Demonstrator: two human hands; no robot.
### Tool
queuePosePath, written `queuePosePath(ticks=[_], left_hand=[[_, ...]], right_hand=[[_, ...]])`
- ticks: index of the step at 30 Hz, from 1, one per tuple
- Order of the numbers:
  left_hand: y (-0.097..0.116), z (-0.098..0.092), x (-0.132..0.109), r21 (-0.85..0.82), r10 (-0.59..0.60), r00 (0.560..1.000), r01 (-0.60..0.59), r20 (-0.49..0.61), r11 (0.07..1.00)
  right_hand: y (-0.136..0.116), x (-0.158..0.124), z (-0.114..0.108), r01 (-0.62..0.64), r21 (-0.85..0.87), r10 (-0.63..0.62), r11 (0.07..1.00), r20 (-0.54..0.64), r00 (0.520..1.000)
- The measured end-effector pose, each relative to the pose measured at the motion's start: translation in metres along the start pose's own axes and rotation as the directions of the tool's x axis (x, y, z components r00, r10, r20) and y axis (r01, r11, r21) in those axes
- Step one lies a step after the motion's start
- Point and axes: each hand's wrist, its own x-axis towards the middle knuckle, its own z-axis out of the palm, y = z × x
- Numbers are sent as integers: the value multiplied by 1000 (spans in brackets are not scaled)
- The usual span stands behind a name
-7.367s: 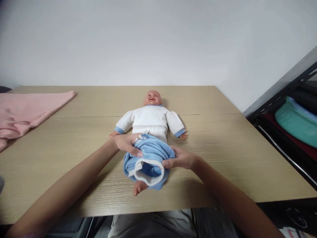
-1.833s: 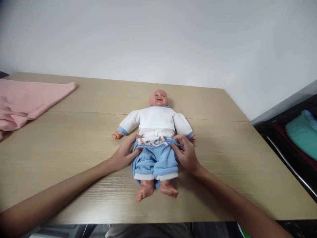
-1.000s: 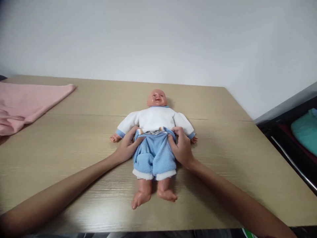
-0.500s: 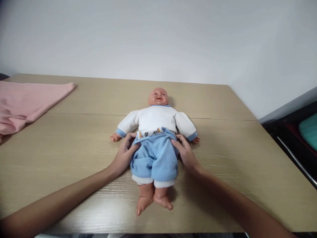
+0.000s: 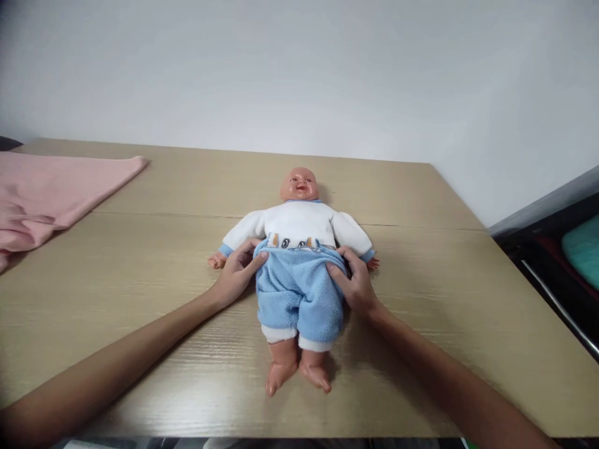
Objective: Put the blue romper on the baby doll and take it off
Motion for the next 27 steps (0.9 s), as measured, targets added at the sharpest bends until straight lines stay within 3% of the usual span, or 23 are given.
queuePosePath(ticks=[3, 6, 10, 13, 17, 23, 27], left_hand=[[10, -1, 4, 201, 222, 975, -215, -13, 956], [11, -1, 12, 193, 251, 966, -258, 60, 947], [2, -2, 18, 96, 104, 995, -103, -8, 990], [-3, -2, 14, 161, 74, 996, -64, -57, 985], [-5, 2, 2, 208, 87, 996, -78, -36, 975], [-10, 6, -1, -23, -61, 996, 60, -59, 998], [-7, 1, 2, -44, -46, 991, 41, -129, 998]], right_hand=[[-15, 10, -2, 287, -223, -286, 932, 38, 958], [-23, 31, -4, 351, -272, -324, 896, 141, 936], [-12, 52, -8, 173, -168, -134, 970, 222, 966], [6, 47, -11, 52, -114, -36, 992, 142, 989], [22, 23, -11, -82, -5, 82, 997, 53, 995], [24, 12, -13, -375, 343, 332, 861, 180, 926], [28, 18, -14, -416, 408, 362, 812, 207, 909]])
